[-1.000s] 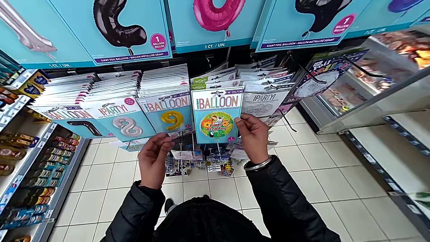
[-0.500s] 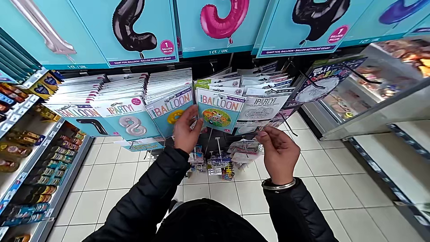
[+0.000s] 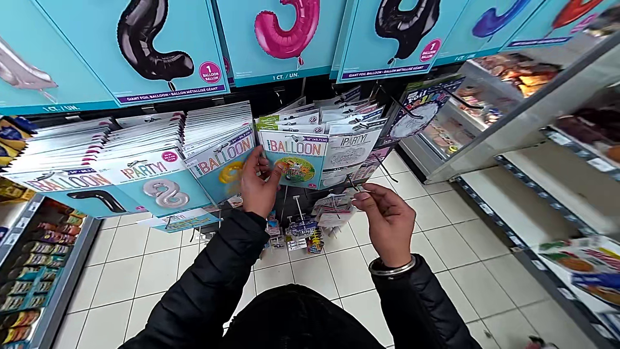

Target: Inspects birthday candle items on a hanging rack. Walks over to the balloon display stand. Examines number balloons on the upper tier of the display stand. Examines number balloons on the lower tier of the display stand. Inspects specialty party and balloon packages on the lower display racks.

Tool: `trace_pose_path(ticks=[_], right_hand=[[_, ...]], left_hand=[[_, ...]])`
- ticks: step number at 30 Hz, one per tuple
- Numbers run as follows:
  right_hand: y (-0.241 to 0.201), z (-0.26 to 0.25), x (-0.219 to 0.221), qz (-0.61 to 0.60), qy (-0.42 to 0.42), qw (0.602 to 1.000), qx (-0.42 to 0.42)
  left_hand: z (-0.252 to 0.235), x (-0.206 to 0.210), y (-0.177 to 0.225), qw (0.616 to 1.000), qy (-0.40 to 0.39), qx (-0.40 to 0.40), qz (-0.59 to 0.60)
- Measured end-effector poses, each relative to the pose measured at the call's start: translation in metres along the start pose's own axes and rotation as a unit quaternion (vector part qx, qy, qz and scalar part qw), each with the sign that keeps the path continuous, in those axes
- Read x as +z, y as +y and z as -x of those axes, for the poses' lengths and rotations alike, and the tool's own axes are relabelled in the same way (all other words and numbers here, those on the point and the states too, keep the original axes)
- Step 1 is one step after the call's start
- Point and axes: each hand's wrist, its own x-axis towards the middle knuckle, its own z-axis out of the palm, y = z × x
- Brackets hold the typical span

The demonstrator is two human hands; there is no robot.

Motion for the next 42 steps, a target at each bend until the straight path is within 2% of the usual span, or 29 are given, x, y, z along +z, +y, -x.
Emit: trace_pose_path(ticks=[6,9,15,26,33,42], right_hand=[[-0.01,0.009,0.005,-0.008,0.017,1.0,0.004],[-0.018,0.015,0.006,-0.002,0.023,1.0,0.008],[-0.031,0.028,0.008,0.007,0.042,0.999,0.0],[-0.059,0.062,0.02,0.032,0.059,0.998,0.011],[-0.061,0.071,0.032,0.035,0.066,0.997,-0.007],[-0.062,0.068,0.034,0.034,0.068,0.997,-0.013]], left_hand=[[0.003,-0.006,-0.001,0.999,0.017,0.012,-0.032],[0.005,-0.012,0.003,0.999,-0.009,0.015,-0.03],[0.01,-0.034,0.018,0.997,-0.06,0.025,0.039],[0.039,-0.098,0.062,0.976,-0.155,0.06,0.142],[0.049,-0.123,0.074,0.965,-0.175,0.07,0.185],[0.055,-0.13,0.079,0.961,-0.185,0.079,0.192]])
